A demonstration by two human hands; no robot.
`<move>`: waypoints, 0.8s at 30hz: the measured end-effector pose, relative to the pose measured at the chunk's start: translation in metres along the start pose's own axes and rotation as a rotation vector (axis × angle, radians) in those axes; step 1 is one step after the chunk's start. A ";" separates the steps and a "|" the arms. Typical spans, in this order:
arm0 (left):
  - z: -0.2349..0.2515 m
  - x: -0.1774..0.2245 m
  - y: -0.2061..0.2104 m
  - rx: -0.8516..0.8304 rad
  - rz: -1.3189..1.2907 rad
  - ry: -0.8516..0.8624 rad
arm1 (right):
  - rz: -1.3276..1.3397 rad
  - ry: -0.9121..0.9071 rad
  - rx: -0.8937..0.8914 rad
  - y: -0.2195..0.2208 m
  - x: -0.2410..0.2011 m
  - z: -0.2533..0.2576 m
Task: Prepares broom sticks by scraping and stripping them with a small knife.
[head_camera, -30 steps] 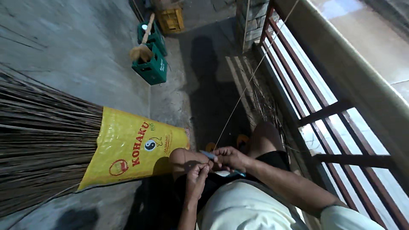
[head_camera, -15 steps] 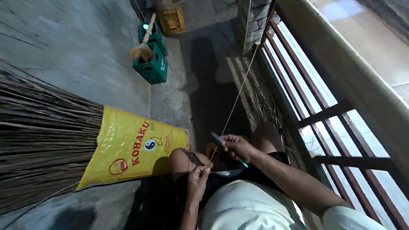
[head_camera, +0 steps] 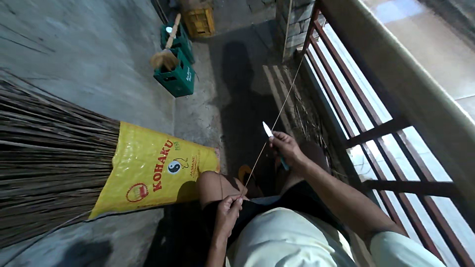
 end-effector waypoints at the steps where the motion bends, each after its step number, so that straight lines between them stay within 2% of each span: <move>1: -0.002 -0.006 -0.001 -0.009 0.008 -0.036 | 0.010 -0.015 0.025 -0.007 -0.004 0.005; 3: -0.004 -0.013 -0.001 -0.003 0.000 -0.068 | -0.007 0.006 0.011 -0.004 -0.002 0.005; 5: -0.002 -0.014 0.002 0.025 -0.030 -0.056 | -0.090 0.060 -0.081 0.017 0.012 -0.006; 9: 0.007 -0.001 0.010 0.042 -0.091 0.020 | -0.309 0.175 -0.456 0.082 0.081 -0.048; 11: 0.012 0.007 0.010 0.040 -0.105 0.073 | -0.312 0.225 -0.566 0.098 0.102 -0.060; 13: 0.013 0.009 0.008 0.030 -0.102 0.076 | -0.274 0.203 -0.472 0.086 0.086 -0.053; 16: 0.009 0.000 0.003 0.019 -0.083 0.014 | -0.091 0.111 -0.096 0.029 0.032 -0.018; 18: 0.006 -0.007 0.002 0.037 -0.103 -0.030 | -0.026 0.074 0.019 0.002 0.013 -0.004; 20: 0.006 -0.009 0.005 0.063 -0.148 -0.044 | -0.114 0.064 -0.084 0.015 0.012 -0.014; 22: 0.009 -0.007 0.013 0.062 -0.194 -0.048 | -0.227 0.088 -0.258 0.046 0.035 -0.037; 24: 0.013 -0.001 0.023 0.034 -0.236 -0.048 | -0.234 0.111 -0.334 0.066 0.064 -0.051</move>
Point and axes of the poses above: each hand's wrist, its own z-axis towards the middle knuckle, its own y-axis out of the palm, x = y × z, the point moved 10 cm from there along z, towards the middle knuckle, and after that the axes turned 15 degrees about y, right-handed, at the moved point
